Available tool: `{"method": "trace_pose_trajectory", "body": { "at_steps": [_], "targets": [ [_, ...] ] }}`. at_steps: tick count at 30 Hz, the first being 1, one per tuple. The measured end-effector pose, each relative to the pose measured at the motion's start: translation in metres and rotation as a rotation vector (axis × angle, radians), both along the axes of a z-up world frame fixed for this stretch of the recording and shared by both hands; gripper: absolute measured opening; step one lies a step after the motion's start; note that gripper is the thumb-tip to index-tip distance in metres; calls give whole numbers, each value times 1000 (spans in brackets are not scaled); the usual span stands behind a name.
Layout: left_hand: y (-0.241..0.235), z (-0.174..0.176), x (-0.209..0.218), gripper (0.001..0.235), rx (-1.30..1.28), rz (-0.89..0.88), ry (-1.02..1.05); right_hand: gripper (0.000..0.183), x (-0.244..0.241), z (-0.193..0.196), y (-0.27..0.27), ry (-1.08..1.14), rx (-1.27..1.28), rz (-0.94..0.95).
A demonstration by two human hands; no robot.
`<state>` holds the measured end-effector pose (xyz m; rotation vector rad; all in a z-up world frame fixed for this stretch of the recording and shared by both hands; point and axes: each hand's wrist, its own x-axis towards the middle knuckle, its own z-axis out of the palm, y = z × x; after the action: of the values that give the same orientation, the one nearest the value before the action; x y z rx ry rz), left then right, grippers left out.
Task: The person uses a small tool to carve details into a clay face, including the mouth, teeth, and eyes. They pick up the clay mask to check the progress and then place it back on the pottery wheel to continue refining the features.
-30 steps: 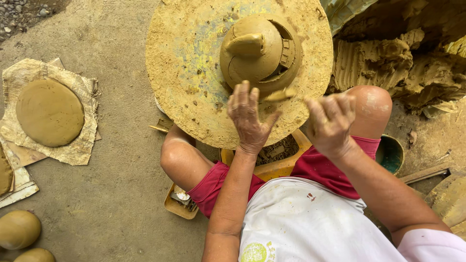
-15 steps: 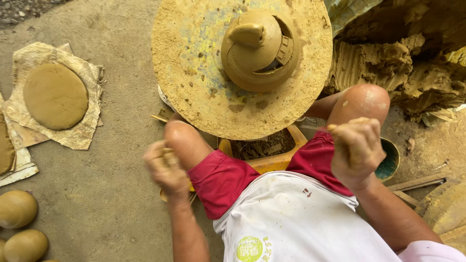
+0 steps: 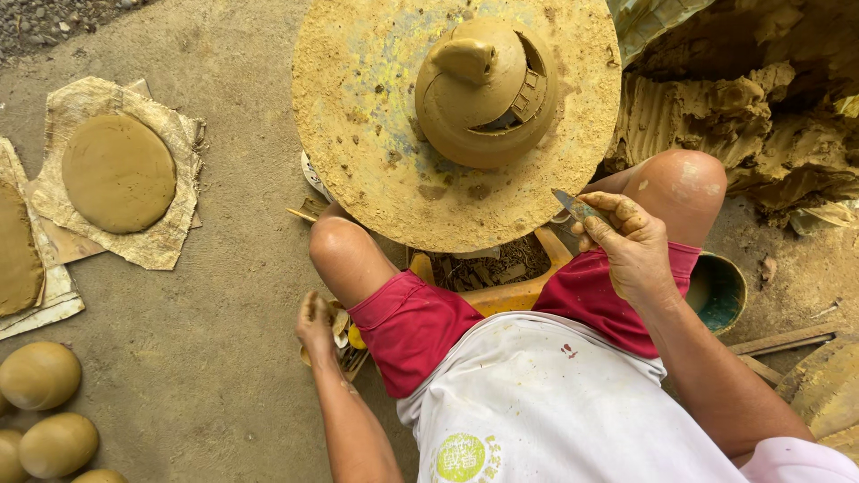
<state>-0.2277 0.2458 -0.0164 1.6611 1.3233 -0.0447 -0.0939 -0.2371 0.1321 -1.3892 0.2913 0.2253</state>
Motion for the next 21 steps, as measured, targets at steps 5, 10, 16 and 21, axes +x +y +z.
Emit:
{"method": "trace_pose_trajectory", "body": {
  "at_steps": [5,10,16,21],
  "targets": [
    [-17,92,60,41,637,-52,-203,21,4,0,15,4,-56,19],
    [-114,116,135,56,683,-706,-447,27,24,12,47,-18,142,93],
    [-210,100,164,129,552,-1313,427,43,44,41,57,59,90,268],
    [-196,86,154,125,671,-1310,231,39,38,56,68,-269,-197,367]
  ]
}}
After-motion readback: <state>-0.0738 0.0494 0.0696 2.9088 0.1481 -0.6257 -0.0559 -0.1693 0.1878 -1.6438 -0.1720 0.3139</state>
